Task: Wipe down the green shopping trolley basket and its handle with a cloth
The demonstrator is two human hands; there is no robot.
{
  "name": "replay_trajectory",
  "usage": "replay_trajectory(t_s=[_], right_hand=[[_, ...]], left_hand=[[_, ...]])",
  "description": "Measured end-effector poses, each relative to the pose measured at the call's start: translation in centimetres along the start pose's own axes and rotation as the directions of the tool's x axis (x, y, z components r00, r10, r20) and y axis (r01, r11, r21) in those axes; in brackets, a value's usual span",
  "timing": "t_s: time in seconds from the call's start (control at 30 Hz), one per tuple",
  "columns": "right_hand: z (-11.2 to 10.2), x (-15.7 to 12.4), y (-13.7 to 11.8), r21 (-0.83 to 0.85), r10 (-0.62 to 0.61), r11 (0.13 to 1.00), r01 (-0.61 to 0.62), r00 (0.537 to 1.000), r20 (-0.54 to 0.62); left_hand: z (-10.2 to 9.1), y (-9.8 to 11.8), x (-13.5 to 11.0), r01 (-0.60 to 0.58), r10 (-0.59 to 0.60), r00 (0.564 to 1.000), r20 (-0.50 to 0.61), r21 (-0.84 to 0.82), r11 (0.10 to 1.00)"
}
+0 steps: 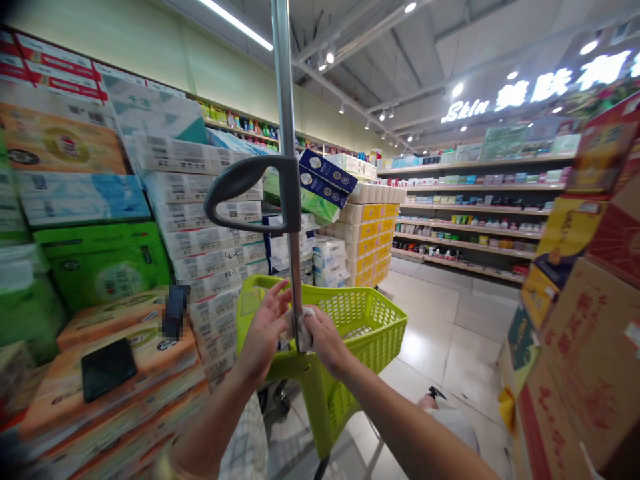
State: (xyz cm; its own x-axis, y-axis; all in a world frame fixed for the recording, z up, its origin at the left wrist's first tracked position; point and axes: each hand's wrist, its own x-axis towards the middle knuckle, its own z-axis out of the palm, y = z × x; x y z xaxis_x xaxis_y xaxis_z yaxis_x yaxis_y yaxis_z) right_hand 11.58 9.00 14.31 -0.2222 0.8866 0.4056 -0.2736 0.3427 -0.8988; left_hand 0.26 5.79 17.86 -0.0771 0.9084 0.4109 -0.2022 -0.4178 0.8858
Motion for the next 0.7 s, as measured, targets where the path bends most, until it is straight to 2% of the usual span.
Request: replay_trajectory(t_s=[0.07,0.13,0.2,0.27,0.3,0.37,0.43,0.53,0.6,0.63,0.7], right_hand=[[-0.6,-1.5,1.5,-0.209,-0.037,0.977,0.052,0.996,0.077],[-1.4,-2.7,2.5,-0.444,-0.077,0.885,0.137,0.986,0.151],[-2.5,-3.4,2.9,-0.674,-0.109,0.698,0.243,0.966,0.236],[-3.7,-3.6,2.9,-0.830,-0.082,0.479,0.285,0.956,0.280],[-4.2,-3.5,2.8,-0.881,-0.049,0.394,0.262,0.963,0.265],[-4.7,-3.4,2.6,-0.941,0.028,0.296,0.164,0.983,0.180],[-4.2,-3.4,2.5,-0.947,0.077,0.309,0.093,0.989,0.123],[-2.3,-4.1,3.1,-0.854,0.012,0.505,0.126,0.988,0.153],[-1.3,-4.8,3.8,-0.779,-0.095,0.599,0.187,0.982,0.163],[-1.2,-5.2,4.2,-0.767,-0.135,0.605,0.215,0.977,0.167],[-1.8,-5.6,5.0,-0.796,-0.169,0.561,0.226,0.973,0.157]], left_hand=[[-0.2,-0.7,0.1,-0.009,0.009,1.000,0.005,0.033,0.999],[-0.5,-1.3,0.2,-0.027,0.026,1.000,0.012,0.065,0.998],[-0.7,-1.8,0.3,-0.047,0.045,0.999,0.022,0.108,0.993],[-0.9,-2.0,0.3,-0.044,0.037,0.998,0.042,0.173,0.984],[-1.0,-2.0,0.3,-0.037,0.025,0.998,0.054,0.225,0.974],[-1.3,-1.8,0.1,-0.021,-0.013,0.996,0.083,0.388,0.921],[-1.4,-1.4,-0.1,-0.013,-0.067,0.991,0.112,0.598,0.802],[-1.5,-0.6,-0.6,-0.020,-0.159,0.977,0.142,0.805,0.593],[-1.6,-0.3,-0.8,-0.030,-0.209,0.965,0.160,0.856,0.516],[-1.7,-0.2,-0.9,-0.038,-0.231,0.958,0.171,0.872,0.488],[-2.0,-0.2,-1.0,-0.062,-0.269,0.943,0.195,0.899,0.433]])
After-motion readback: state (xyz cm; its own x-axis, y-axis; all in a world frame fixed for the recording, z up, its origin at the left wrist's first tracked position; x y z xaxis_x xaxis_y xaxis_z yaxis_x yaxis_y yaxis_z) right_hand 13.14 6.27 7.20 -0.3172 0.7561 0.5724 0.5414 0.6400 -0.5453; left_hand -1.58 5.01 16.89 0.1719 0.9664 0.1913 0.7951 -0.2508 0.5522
